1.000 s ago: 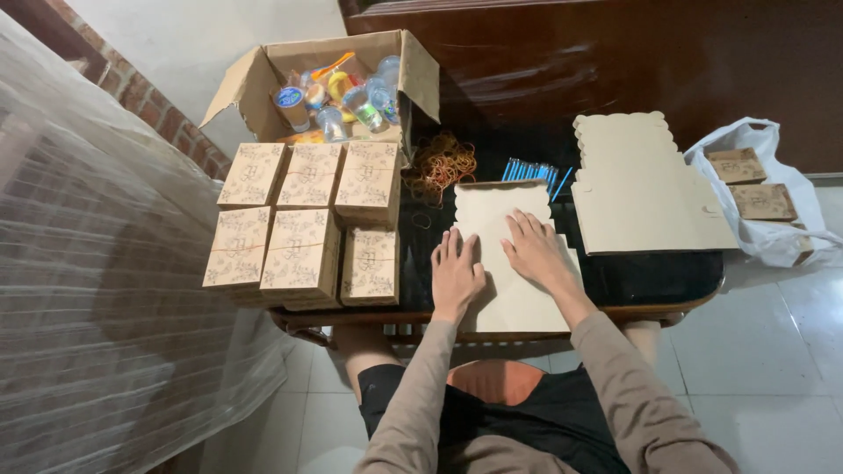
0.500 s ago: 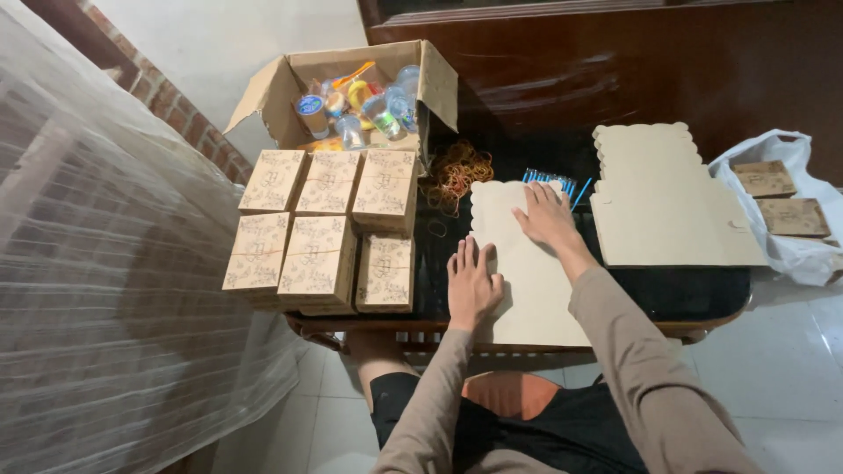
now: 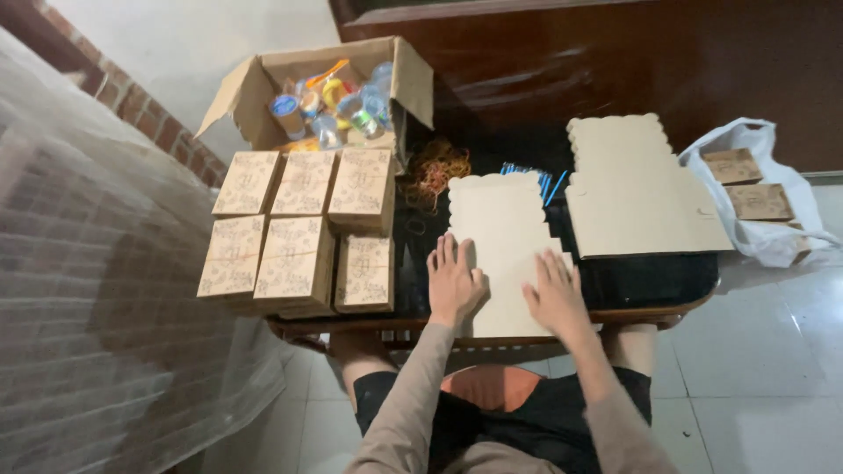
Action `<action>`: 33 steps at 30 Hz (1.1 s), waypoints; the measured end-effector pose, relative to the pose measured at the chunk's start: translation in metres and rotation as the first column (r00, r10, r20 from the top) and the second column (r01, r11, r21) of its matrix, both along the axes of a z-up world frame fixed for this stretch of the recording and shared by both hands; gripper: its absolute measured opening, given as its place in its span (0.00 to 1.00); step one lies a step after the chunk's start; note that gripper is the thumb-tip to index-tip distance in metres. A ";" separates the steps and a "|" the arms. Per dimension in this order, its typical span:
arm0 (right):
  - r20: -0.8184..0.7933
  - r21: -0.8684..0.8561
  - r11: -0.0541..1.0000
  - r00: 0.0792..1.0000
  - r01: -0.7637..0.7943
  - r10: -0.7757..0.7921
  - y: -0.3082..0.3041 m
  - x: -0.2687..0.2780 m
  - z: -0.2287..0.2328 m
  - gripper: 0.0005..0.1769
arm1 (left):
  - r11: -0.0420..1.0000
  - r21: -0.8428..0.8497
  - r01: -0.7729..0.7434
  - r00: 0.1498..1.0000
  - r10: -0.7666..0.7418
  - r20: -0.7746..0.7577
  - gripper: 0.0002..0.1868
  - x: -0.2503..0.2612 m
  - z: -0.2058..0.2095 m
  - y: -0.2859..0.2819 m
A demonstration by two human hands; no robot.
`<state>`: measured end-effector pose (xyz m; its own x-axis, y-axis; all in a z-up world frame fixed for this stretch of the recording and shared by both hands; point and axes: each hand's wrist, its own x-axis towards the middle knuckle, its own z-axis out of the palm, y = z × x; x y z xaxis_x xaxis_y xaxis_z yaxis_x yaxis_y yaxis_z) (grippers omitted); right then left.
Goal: Folding cardboard boxes and filling them with small packaged goods.
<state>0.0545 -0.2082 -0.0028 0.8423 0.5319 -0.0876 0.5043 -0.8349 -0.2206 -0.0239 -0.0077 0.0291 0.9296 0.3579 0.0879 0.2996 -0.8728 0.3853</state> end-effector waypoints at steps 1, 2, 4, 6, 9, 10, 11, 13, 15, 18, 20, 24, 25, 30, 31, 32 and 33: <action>0.002 0.003 1.000 1.000 0.008 -0.008 -0.004 -0.013 0.007 0.39 | 1.000 0.003 0.008 1.000 -0.008 0.002 0.33 0.002 -0.005 0.001; -0.039 0.005 1.000 0.999 0.013 -0.012 -0.009 -0.026 0.013 0.38 | 0.999 0.039 0.012 1.000 -0.011 -0.021 0.34 0.005 -0.011 0.002; -0.082 0.010 1.000 0.996 0.026 -0.025 -0.015 -0.045 0.020 0.38 | 0.997 0.078 0.025 0.999 -0.021 -0.045 0.34 0.006 -0.013 0.000; -0.064 -0.054 0.999 0.998 0.008 -0.011 -0.016 -0.055 0.020 0.36 | 0.999 0.045 0.017 0.998 -0.014 -0.054 0.35 0.003 -0.007 -0.005; -0.075 -0.075 0.997 0.997 0.027 -0.033 -0.013 -0.052 0.019 0.37 | 0.972 0.232 0.028 0.994 -0.003 -0.108 0.32 0.023 -0.031 -0.018; -0.071 -0.070 0.997 0.997 0.035 -0.040 -0.013 -0.051 0.018 0.37 | 0.971 0.237 0.034 0.994 -0.010 -0.104 0.32 0.024 -0.030 -0.030; -0.060 -0.066 0.997 0.997 0.035 -0.039 -0.013 -0.051 0.017 0.36 | 0.979 0.169 0.111 0.994 -0.108 -0.029 0.32 0.024 -0.030 -0.043; -0.050 -0.064 0.997 0.998 0.041 -0.045 -0.012 -0.050 0.017 0.36 | 0.974 0.104 0.200 0.977 -0.206 0.051 0.33 0.023 -0.032 -0.062; -0.011 -0.085 0.996 0.999 0.032 -0.033 -0.008 -0.046 0.020 0.35 | 0.971 0.050 0.236 0.968 -0.239 0.071 0.33 0.022 -0.032 -0.075; 0.014 -0.050 0.999 1.000 0.018 -0.017 -0.003 -0.033 0.016 0.35 | 0.973 0.087 0.214 0.972 -0.221 0.084 0.33 0.031 -0.032 -0.066; 0.017 -0.019 1.000 1.000 0.017 -0.017 0.001 -0.030 0.017 0.35 | 0.974 0.095 0.205 0.973 -0.214 0.088 0.33 0.037 -0.037 -0.061; 0.033 0.161 0.979 0.991 0.126 -0.133 0.000 -0.032 0.014 0.39 | 0.977 0.096 0.189 0.979 -0.195 0.054 0.35 0.043 -0.036 -0.059; 0.030 0.162 0.979 0.991 0.124 -0.131 -0.005 -0.037 0.012 0.39 | 0.978 0.096 0.187 0.980 -0.193 0.052 0.35 0.043 -0.033 -0.060; 0.107 0.292 0.882 0.904 0.370 -0.414 -0.022 -0.069 0.004 0.53 | 0.984 0.025 0.178 0.983 -0.178 0.043 0.35 0.037 -0.019 -0.062; 0.103 0.288 0.881 0.903 0.374 -0.417 -0.023 -0.069 0.000 0.53 | 0.983 0.021 0.181 0.983 -0.182 0.038 0.35 0.037 -0.019 -0.062; 0.135 0.287 0.885 0.900 0.366 -0.415 -0.025 -0.071 -0.004 0.53 | 0.984 0.029 0.176 0.983 -0.177 0.046 0.35 0.036 -0.020 -0.063; 0.169 0.289 0.890 0.896 0.353 -0.410 -0.024 -0.070 -0.008 0.53 | 0.985 0.038 0.167 0.984 -0.169 0.058 0.35 0.038 -0.019 -0.062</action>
<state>-0.0150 -0.2326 -0.0105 0.9661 0.1454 0.2135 0.2167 -0.9061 -0.3634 0.0140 -0.0695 0.0099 0.9689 0.1927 0.1554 0.1241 -0.9214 0.3683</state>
